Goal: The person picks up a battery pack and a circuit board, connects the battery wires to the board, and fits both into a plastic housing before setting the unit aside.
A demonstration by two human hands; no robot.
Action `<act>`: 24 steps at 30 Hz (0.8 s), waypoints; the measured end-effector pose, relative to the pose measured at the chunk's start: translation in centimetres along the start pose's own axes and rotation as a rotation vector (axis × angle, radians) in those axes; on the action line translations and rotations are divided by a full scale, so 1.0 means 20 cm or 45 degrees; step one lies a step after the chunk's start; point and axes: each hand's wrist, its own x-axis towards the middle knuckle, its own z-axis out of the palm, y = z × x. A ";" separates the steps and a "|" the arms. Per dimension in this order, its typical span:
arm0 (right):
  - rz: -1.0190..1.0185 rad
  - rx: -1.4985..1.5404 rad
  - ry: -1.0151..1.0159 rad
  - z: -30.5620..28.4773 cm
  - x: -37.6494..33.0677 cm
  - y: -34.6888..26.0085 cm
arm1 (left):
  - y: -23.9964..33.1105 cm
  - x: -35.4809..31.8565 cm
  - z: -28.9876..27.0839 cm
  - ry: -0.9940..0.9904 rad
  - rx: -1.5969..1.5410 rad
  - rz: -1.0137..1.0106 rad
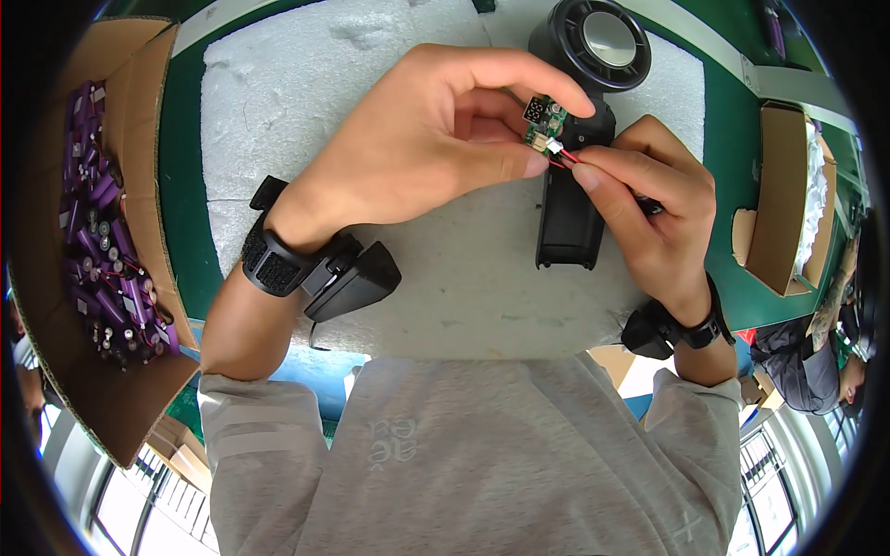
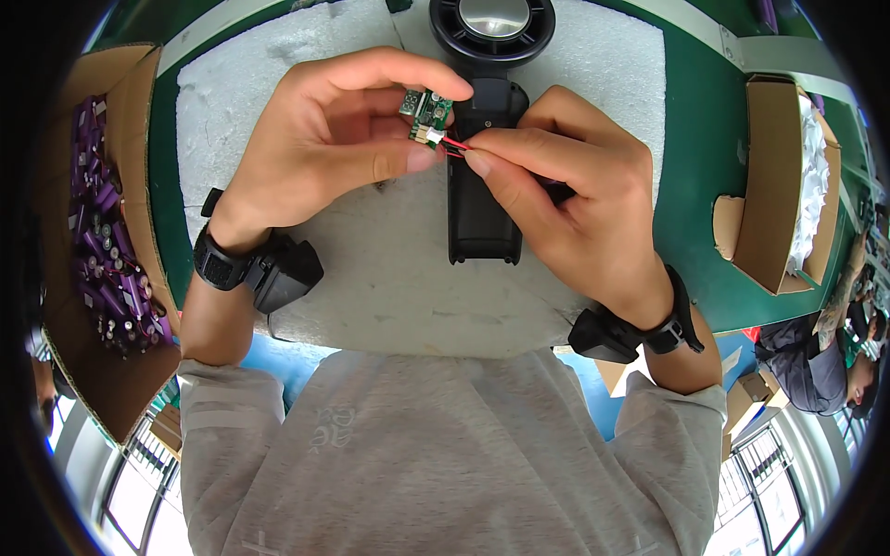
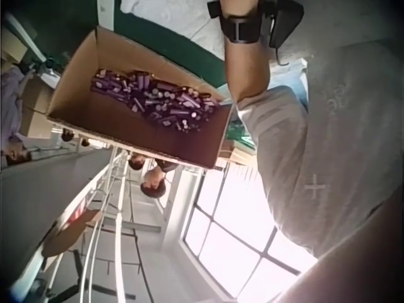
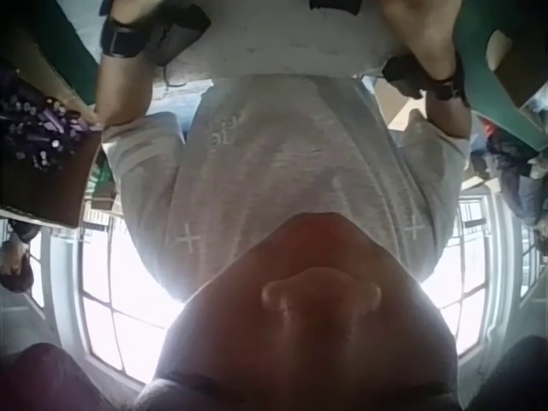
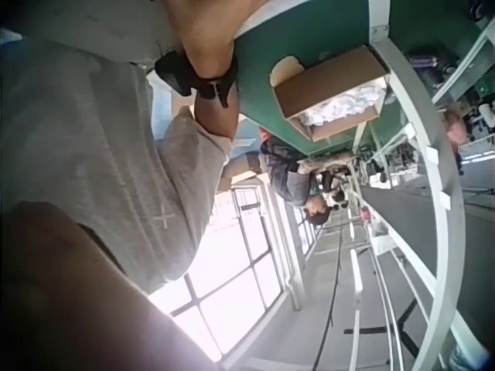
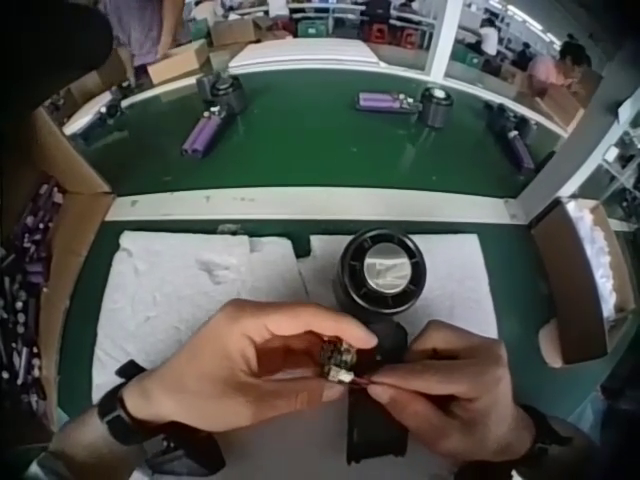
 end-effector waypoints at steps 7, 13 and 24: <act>-0.031 -0.062 -0.039 0.01 -0.01 0.00 | 0.00 0.01 -0.03 0.031 0.046 0.011; -0.022 -0.015 0.024 0.02 -0.01 0.01 | -0.02 -0.01 -0.04 0.062 0.224 0.036; -0.064 -0.069 0.020 0.02 -0.01 0.00 | -0.01 -0.01 -0.03 0.086 0.269 0.061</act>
